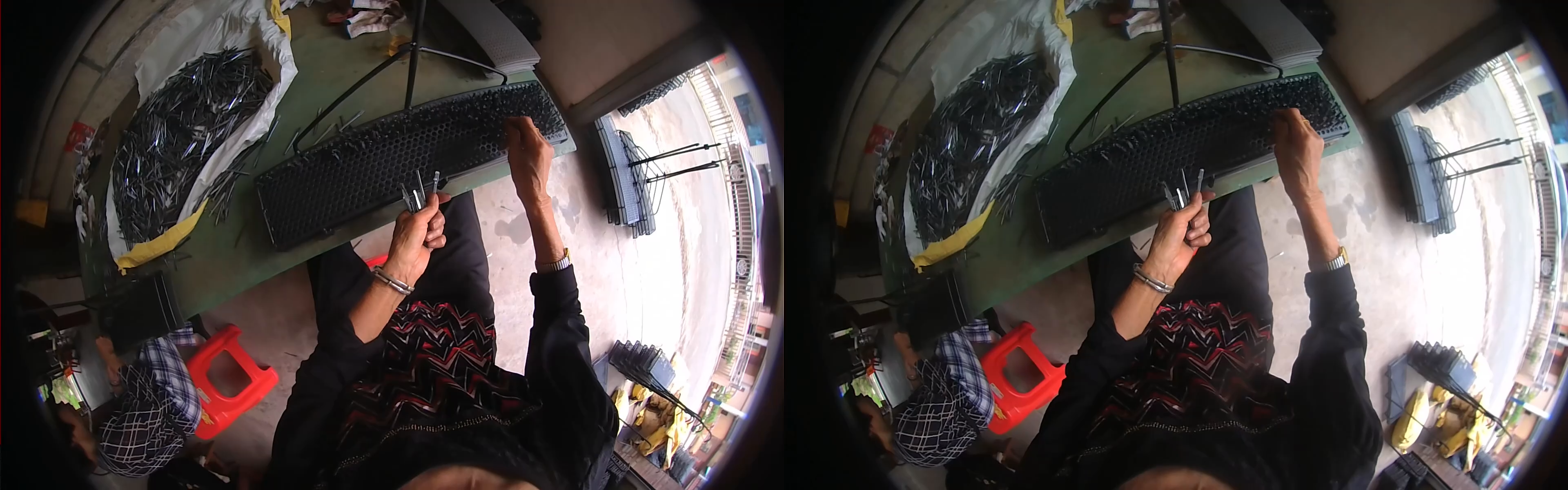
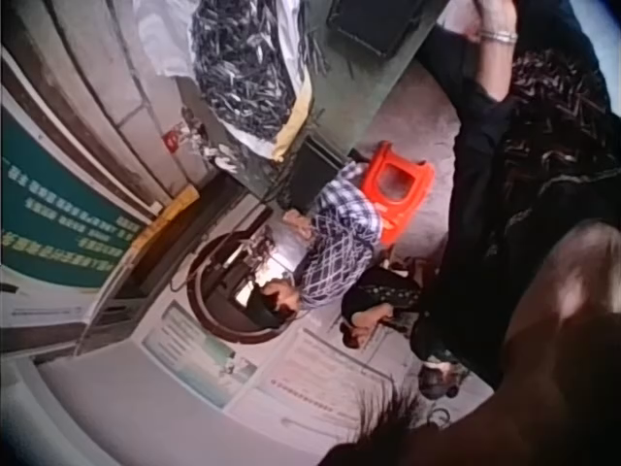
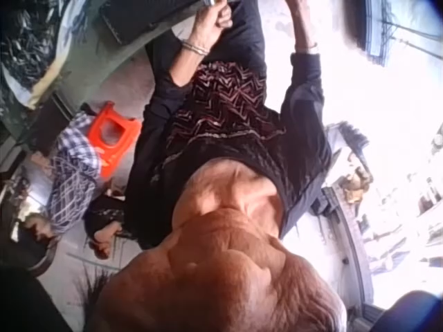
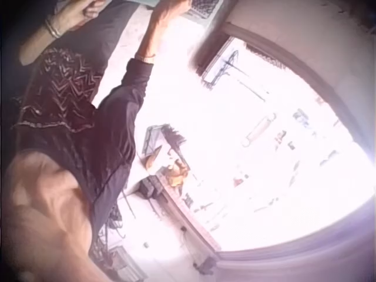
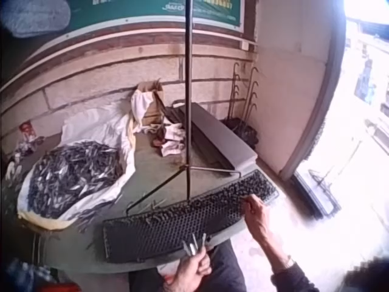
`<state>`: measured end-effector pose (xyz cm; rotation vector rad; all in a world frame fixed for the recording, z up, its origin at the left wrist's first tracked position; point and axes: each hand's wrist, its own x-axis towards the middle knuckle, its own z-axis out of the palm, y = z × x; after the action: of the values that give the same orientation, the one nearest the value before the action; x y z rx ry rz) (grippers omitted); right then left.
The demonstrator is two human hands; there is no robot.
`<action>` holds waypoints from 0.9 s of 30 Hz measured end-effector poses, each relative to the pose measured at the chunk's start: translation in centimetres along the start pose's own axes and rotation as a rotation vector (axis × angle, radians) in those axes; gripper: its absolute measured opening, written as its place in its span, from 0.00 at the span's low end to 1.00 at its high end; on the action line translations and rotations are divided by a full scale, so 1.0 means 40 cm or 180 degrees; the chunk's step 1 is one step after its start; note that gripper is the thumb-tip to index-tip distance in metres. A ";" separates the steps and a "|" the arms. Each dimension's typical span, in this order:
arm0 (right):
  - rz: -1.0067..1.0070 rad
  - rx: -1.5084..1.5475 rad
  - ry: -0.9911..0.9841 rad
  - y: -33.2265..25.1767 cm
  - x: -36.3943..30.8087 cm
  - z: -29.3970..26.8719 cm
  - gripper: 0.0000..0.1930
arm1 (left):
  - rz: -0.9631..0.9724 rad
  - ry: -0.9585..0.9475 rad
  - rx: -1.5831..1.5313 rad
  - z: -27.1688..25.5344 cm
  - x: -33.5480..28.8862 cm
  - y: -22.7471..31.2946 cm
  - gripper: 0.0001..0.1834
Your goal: Assembling metal rods into a perforated grid.
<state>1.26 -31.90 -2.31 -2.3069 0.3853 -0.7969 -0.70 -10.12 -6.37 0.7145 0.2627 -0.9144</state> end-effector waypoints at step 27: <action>-0.0470 -0.1433 -0.0145 0.003 0.003 0.014 0.06 | -0.0159 -0.0240 0.0153 0.045 -0.029 -0.025 0.15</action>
<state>1.71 -31.77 -2.67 -2.7949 0.4100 -0.7882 -2.32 -10.99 -4.92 0.7187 0.1931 -0.9958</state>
